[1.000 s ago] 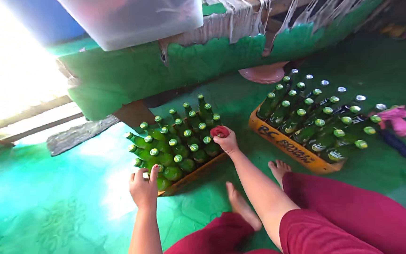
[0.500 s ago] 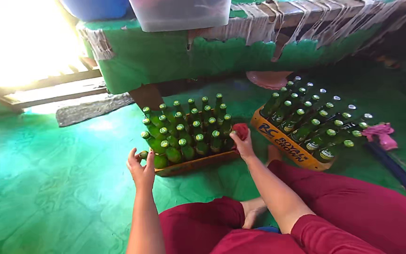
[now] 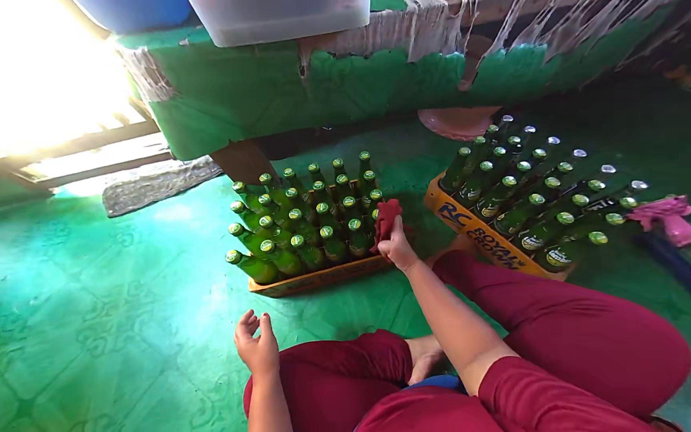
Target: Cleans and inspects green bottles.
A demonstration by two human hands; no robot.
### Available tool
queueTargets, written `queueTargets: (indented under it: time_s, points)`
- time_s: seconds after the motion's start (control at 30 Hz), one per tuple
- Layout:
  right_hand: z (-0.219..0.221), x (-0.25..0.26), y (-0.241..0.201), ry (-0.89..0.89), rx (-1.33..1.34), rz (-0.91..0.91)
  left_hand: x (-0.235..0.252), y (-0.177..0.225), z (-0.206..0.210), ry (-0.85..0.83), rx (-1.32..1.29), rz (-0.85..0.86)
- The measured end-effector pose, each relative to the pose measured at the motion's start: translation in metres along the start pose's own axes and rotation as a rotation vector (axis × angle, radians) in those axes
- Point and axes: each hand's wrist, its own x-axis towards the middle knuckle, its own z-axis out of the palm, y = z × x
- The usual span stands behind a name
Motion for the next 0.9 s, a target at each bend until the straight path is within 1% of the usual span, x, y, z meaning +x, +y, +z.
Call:
queueTargets:
  time_s: [0.07, 0.1, 0.17, 0.23, 0.33, 0.43, 0.5, 0.57, 0.7, 0.83, 0.9]
  points:
    - [-0.005, 0.005, 0.005, -0.071, -0.293, -0.079, -0.007, -0.004, -0.002, -0.03, 0.045, 0.038]
    - [-0.011, 0.006, 0.008, -0.104, -0.376, -0.091, -0.01, -0.006, -0.002, -0.041, 0.06, 0.053]
    - [-0.025, 0.01, 0.009, -0.144, -0.473, -0.05, -0.011, -0.005, -0.003, -0.062, 0.067, 0.064]
    - [-0.031, 0.016, 0.007, -0.117, -0.522, -0.024, -0.01, -0.005, -0.001, -0.064, 0.054, 0.076]
    - [-0.013, 0.023, 0.002, 0.065, -0.451, -0.077, -0.007, -0.008, 0.003, -0.082, 0.045, 0.095]
    - [0.013, 0.035, 0.019, 0.277, -0.273, -0.186, -0.004, -0.009, 0.005, -0.118, 0.069, 0.113]
    - [0.023, 0.041, 0.029, 0.369, -0.174, -0.237, -0.004, -0.01, 0.006, -0.132, 0.089, 0.121]
    - [0.025, 0.043, 0.028, 0.377, -0.123, -0.241, -0.006, -0.013, 0.004, -0.141, 0.102, 0.125]
    - [0.025, 0.04, 0.018, 0.371, -0.06, -0.186, -0.01, -0.017, -0.001, -0.204, 0.107, 0.159]
    - [0.028, 0.037, -0.015, 0.37, -0.074, -0.14, -0.009, -0.02, -0.009, -0.3, 0.134, 0.164]
    - [0.027, 0.035, -0.036, 0.371, -0.087, -0.156, -0.008, -0.025, -0.012, -0.33, 0.152, 0.164]
